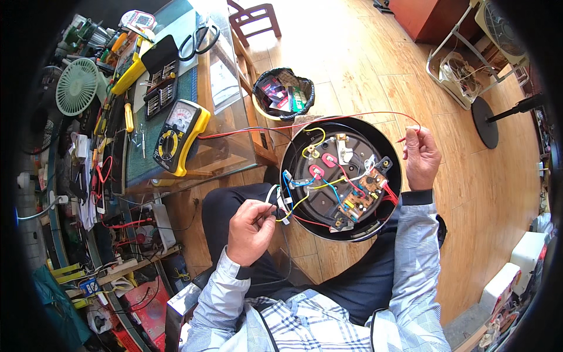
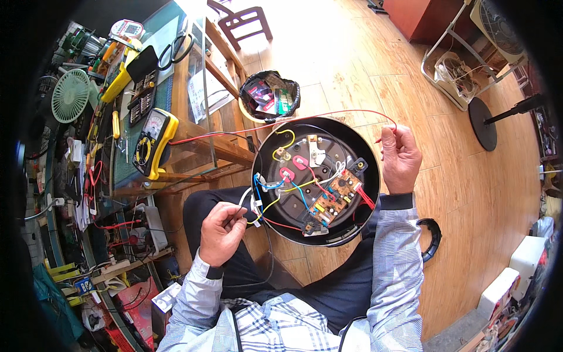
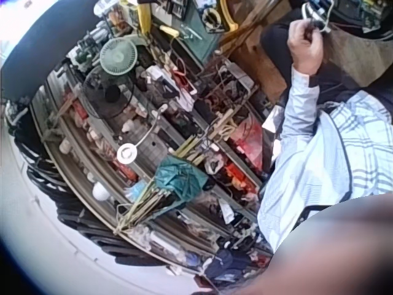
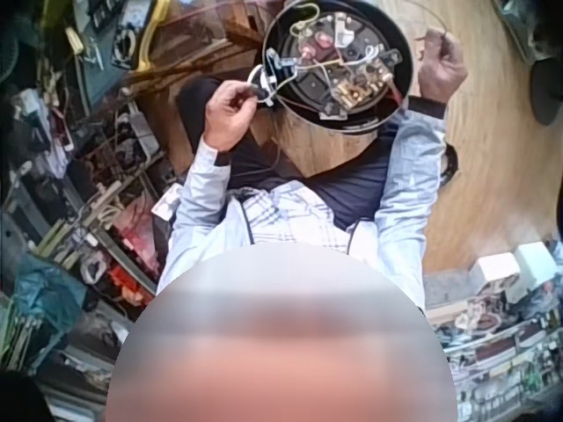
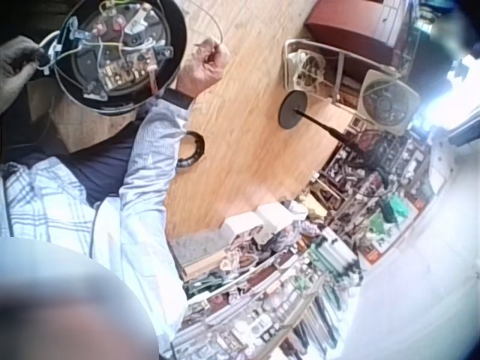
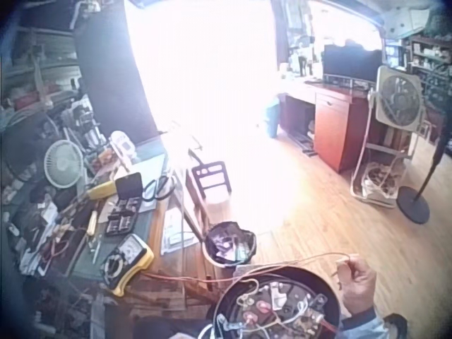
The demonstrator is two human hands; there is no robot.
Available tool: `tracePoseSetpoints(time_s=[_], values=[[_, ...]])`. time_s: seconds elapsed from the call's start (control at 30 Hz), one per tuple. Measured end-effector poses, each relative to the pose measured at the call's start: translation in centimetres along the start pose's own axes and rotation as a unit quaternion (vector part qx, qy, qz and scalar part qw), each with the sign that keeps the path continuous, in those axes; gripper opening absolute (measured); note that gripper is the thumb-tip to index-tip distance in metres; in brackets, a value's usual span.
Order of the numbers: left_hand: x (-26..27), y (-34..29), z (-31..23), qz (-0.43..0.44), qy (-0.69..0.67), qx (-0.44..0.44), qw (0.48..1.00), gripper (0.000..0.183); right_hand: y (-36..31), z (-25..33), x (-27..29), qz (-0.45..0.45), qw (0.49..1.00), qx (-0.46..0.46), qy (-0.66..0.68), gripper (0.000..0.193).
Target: The person sits on the floor and uses a multimeter to test wires and components inside a disassembled cylindrical device. They then walk to a cabinet, open a drawer, and retrieve a small wrapped item before returning to the device.
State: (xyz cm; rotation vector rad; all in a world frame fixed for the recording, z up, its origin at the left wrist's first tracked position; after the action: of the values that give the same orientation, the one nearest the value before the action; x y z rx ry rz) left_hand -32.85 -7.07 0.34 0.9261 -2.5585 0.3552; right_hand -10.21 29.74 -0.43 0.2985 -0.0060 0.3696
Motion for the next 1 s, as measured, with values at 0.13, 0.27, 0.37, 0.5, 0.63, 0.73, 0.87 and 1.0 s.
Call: tracePoseSetpoints(time_s=[0.13, 0.27, 0.37, 0.5, 0.63, 0.73, 0.87, 1.0], values=[[-0.8, -0.2, -0.4, 0.038, 0.031, -0.025, 0.998, 0.020, 0.0, 0.1, 0.0, -0.002, 1.000, 0.005, -0.001, 0.016], [-1.6, -0.2, -0.6, 0.062, 0.055, -0.050, 0.995, 0.021, 0.1, 0.1, -0.2, 0.008, 1.000, 0.005, 0.006, 0.015], [-1.7, 0.0, -0.2, 0.067, 0.053, -0.029, 0.996, 0.022, 0.1, 0.1, -0.1, 0.012, 1.000, 0.003, -0.001, 0.014], [-1.5, 0.2, -0.7, 0.054, 0.003, -0.017, 0.998, 0.020, -0.1, 0.0, 0.1, 0.003, 1.000, -0.006, 0.011, 0.013], [-1.2, 1.4, -1.7, 0.033, 0.021, -0.019, 0.999, 0.021, -0.1, 0.2, 0.0, 0.003, 1.000, 0.000, 0.008, 0.011], [-1.5, 2.6, -2.0, -0.003, -0.028, 0.005, 1.000, 0.021, -0.1, 0.1, 0.0, 0.005, 1.000, -0.003, 0.019, 0.011], [-2.3, 4.8, -5.3, -0.044, 0.072, -0.115, 0.990, 0.029, 0.1, 0.6, -0.1, 0.010, 1.000, 0.015, 0.011, 0.012], [-3.9, 6.0, -6.0, -0.017, 0.151, -0.109, 0.982, 0.027, 0.0, 0.4, -0.3, 0.008, 1.000, -0.003, 0.018, 0.013]])
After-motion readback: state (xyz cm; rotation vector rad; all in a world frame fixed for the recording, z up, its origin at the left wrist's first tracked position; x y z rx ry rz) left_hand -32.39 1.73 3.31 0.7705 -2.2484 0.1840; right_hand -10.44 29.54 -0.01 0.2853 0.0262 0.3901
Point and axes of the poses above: each hand's wrist, its own y-axis towards the middle knuckle, its own x-axis out of the back of the hand, z = x × y, the point moved 10 cm from there along y, towards the middle knuckle, and after that the axes turned 2 degrees about y, right-handed, at the moved point
